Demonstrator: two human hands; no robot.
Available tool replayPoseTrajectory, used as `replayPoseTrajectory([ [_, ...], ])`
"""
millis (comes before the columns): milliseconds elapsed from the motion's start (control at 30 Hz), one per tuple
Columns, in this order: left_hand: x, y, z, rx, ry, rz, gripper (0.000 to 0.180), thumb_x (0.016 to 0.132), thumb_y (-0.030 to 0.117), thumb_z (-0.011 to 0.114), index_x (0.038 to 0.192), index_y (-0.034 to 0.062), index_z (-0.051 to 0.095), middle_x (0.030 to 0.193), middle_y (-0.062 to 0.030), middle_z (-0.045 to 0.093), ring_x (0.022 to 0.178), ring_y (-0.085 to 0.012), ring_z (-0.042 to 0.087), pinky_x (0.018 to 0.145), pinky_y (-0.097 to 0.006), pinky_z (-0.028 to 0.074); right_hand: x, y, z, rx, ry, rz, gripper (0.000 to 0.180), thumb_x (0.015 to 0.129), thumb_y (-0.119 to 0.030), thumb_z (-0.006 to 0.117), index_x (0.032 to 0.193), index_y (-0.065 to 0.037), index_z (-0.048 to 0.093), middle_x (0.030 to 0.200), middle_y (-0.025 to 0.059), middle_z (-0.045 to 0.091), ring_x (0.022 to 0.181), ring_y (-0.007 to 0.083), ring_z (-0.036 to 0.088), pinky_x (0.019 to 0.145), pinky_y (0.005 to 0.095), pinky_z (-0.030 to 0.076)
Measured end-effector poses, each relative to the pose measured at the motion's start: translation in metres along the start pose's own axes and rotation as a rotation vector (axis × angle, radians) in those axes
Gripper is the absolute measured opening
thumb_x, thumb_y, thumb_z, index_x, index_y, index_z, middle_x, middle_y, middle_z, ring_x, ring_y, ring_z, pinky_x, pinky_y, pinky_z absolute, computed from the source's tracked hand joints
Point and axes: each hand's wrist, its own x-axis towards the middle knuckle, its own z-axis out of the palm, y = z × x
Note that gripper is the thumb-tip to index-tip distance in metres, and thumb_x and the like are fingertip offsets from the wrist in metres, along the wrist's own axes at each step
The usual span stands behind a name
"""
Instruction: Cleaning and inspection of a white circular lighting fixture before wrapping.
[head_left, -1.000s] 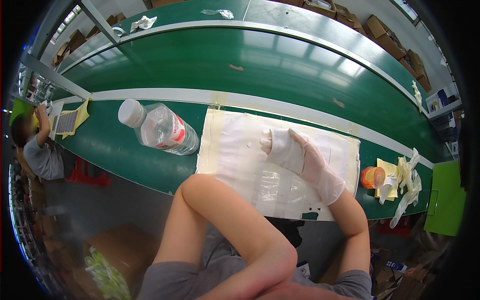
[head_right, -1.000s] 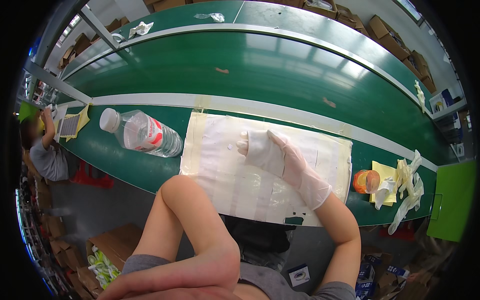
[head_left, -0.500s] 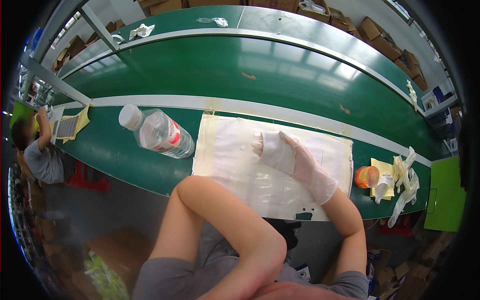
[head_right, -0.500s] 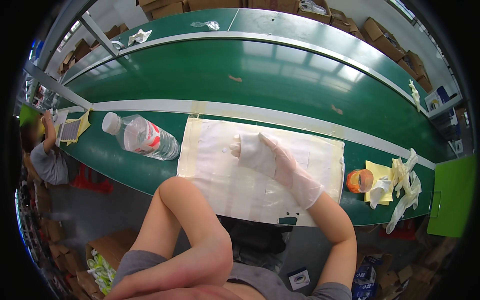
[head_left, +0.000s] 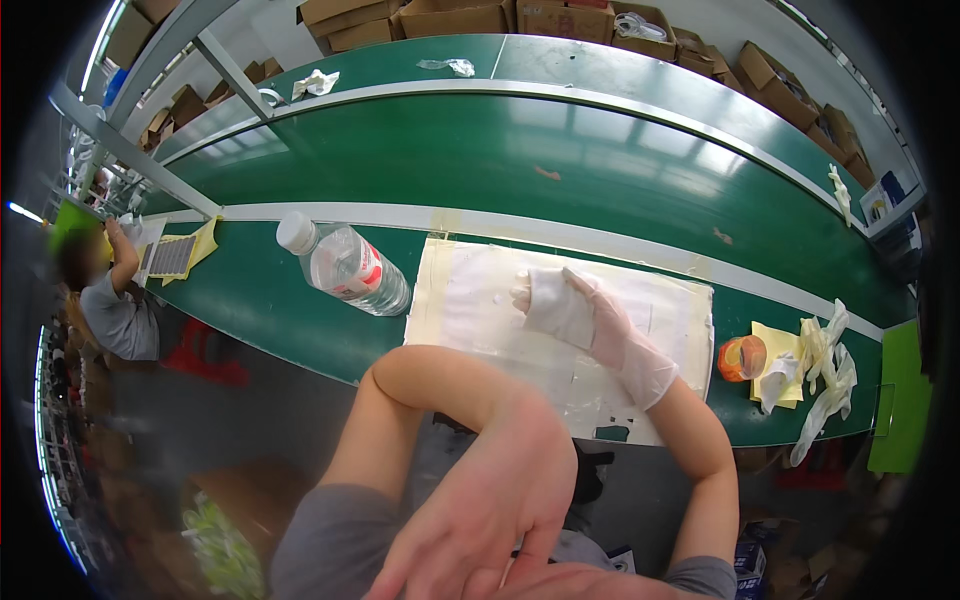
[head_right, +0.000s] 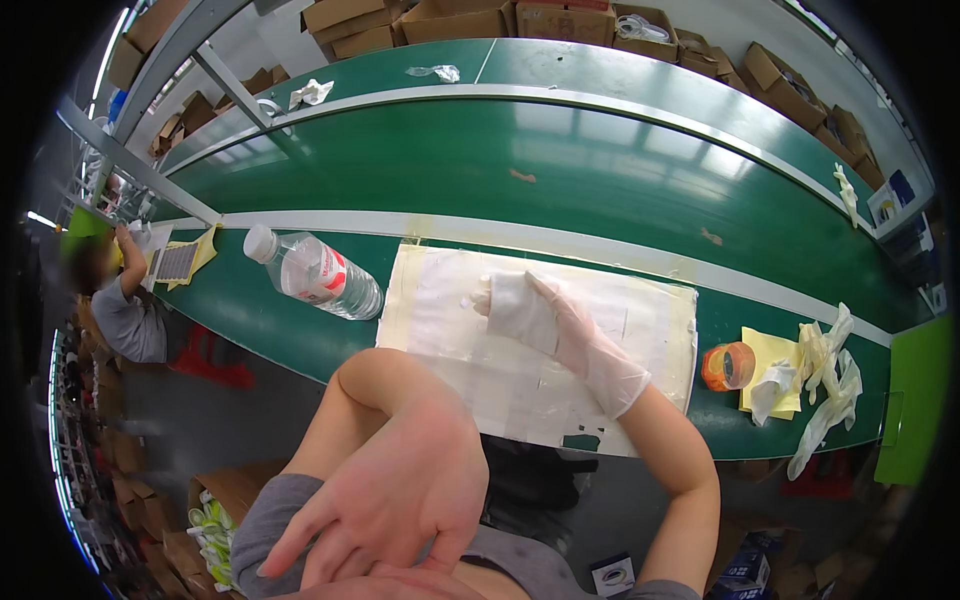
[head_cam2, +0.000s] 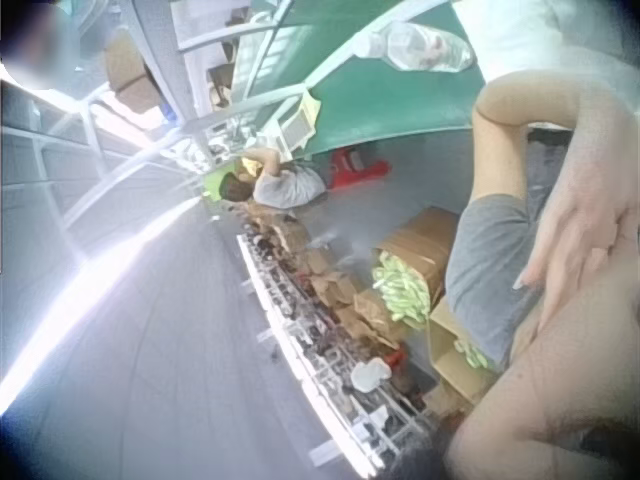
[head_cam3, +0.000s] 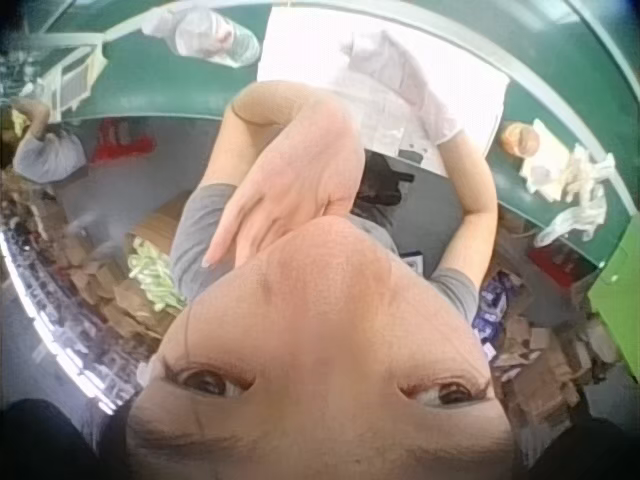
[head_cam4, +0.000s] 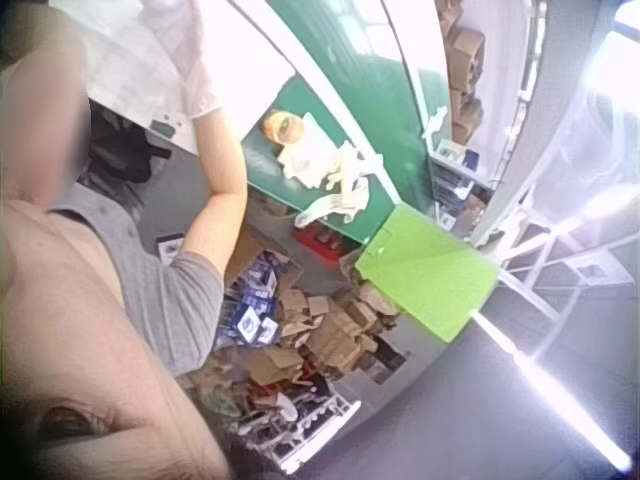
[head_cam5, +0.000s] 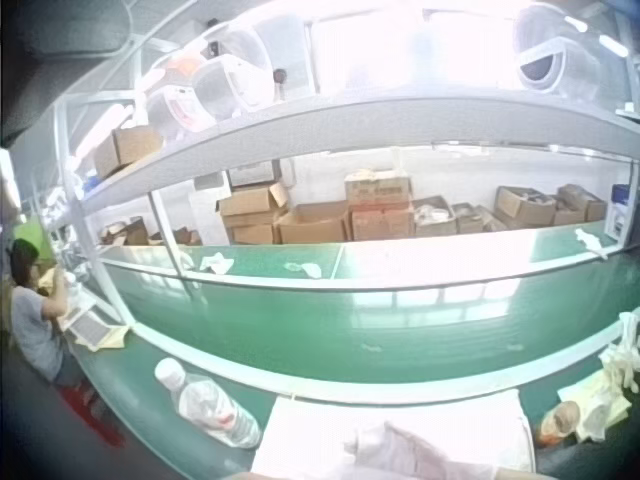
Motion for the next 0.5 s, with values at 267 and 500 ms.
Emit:
replayPoseTrajectory([
  [267,-0.008,0.005,0.005,-0.106,-0.035,0.046,0.044,0.091,0.019,0.044,0.127,-0.0045,0.049,0.144,-0.0165,0.044,0.138,-0.0312,0.035,0.121,-0.055,0.012,-0.004,-0.001,0.006,-0.121,-0.030,0.008,0.058,0.104,-0.036,0.034,0.139,0.009,0.041,0.136,0.0240,0.053,0.130,0.0333,0.050,0.112,0.0428,0.036],
  [500,-0.001,0.009,0.012,0.155,-0.031,0.009,0.044,0.096,0.013,0.040,0.138,0.0016,0.042,0.150,-0.0139,0.039,0.141,-0.0264,0.032,0.120,-0.044,0.017,-0.004,-0.002,0.005,-0.131,-0.035,0.001,0.057,0.104,-0.036,0.033,0.139,0.009,0.041,0.137,0.0234,0.053,0.131,0.0319,0.049,0.112,0.0424,0.036],
])
